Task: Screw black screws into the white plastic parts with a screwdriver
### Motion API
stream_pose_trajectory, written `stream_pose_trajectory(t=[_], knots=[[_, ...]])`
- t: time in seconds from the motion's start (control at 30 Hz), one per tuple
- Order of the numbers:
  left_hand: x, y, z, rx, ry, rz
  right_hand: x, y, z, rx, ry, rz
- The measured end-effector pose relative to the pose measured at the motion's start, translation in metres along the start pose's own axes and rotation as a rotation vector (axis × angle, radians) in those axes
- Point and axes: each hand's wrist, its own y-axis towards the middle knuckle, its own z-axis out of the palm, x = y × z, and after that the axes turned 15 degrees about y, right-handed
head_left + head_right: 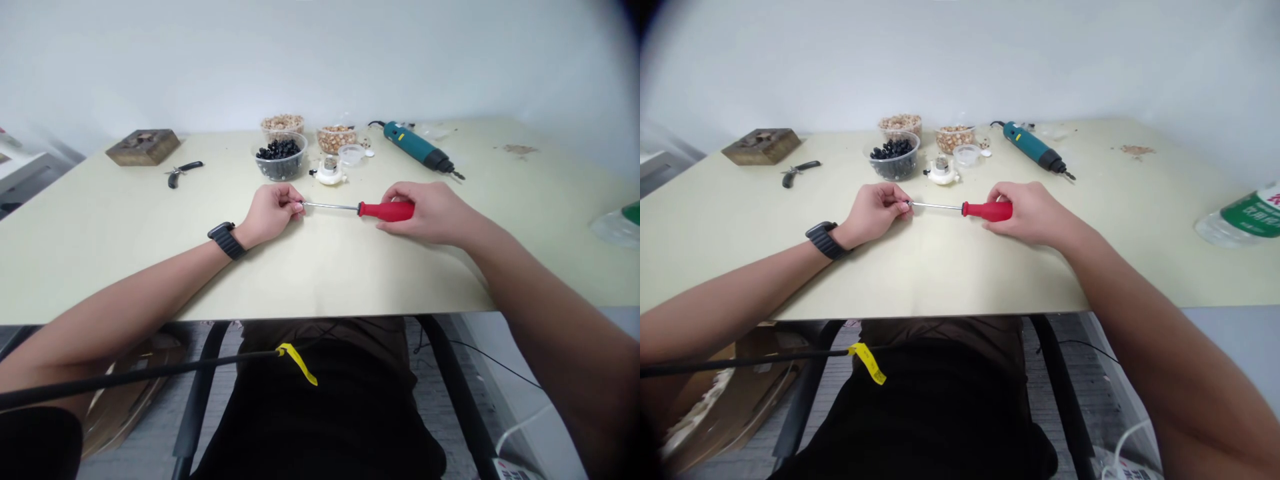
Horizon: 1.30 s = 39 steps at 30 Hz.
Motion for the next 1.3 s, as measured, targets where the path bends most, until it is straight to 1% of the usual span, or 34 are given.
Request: stream_pose_trajectory(t=[0.07,0.13,0.2,0.3,0.37,0.4,0.5,0.57,0.67,0.77,0.87,0.93,1.07,1.17,1.23,1.3], knots=[[-0.002,-0.001,0.000,0.007,-0.010,-0.005,0.000,0.000,-0.001,0.024,-0.009,-0.028],[-0.004,-0.002,0.001,0.018,-0.014,-0.005,-0.004,0.001,-0.002,0.040,-0.010,-0.103],[-0.006,-0.002,0.002,0.034,-0.007,-0.003,-0.009,0.003,-0.002,0.016,-0.019,-0.153],[-0.005,-0.002,0.003,0.039,0.017,-0.003,-0.013,0.003,0.000,-0.044,-0.013,-0.092],[-0.003,-0.001,0.003,0.036,0.026,0.000,-0.012,0.002,-0.001,-0.046,-0.005,-0.042],[-0.002,-0.001,0.003,0.036,0.025,0.002,-0.011,0.002,-0.002,-0.032,-0.005,-0.040],[-0.001,-0.001,0.002,0.036,0.016,-0.003,-0.011,0.002,-0.004,0.003,-0.007,-0.120],[-0.001,-0.001,0.002,0.041,0.012,-0.002,-0.013,0.003,-0.004,-0.017,-0.006,-0.158],[-0.001,-0.001,0.002,0.037,0.011,0.013,-0.014,0.004,-0.001,-0.042,0.001,-0.073],[0.000,-0.001,0.001,0.029,0.018,0.020,-0.010,0.001,-0.003,-0.016,-0.004,-0.008],[0.001,0.000,0.001,0.035,0.015,0.016,-0.007,-0.001,-0.008,0.021,-0.006,-0.052],[0.001,0.000,0.000,0.040,0.016,0.013,-0.008,-0.002,-0.008,0.019,0.001,-0.086],[0.000,0.000,-0.001,0.033,0.023,0.013,-0.011,-0.001,-0.005,0.015,-0.011,-0.050],[0.000,-0.001,-0.001,0.025,0.024,0.006,-0.008,-0.001,-0.005,0.065,-0.001,-0.021],[-0.001,-0.001,0.000,0.026,0.025,0.005,-0.006,-0.001,-0.006,0.084,0.005,-0.042],[-0.001,-0.001,0.001,0.033,0.020,0.009,-0.006,0.000,-0.006,0.059,0.004,-0.081]])
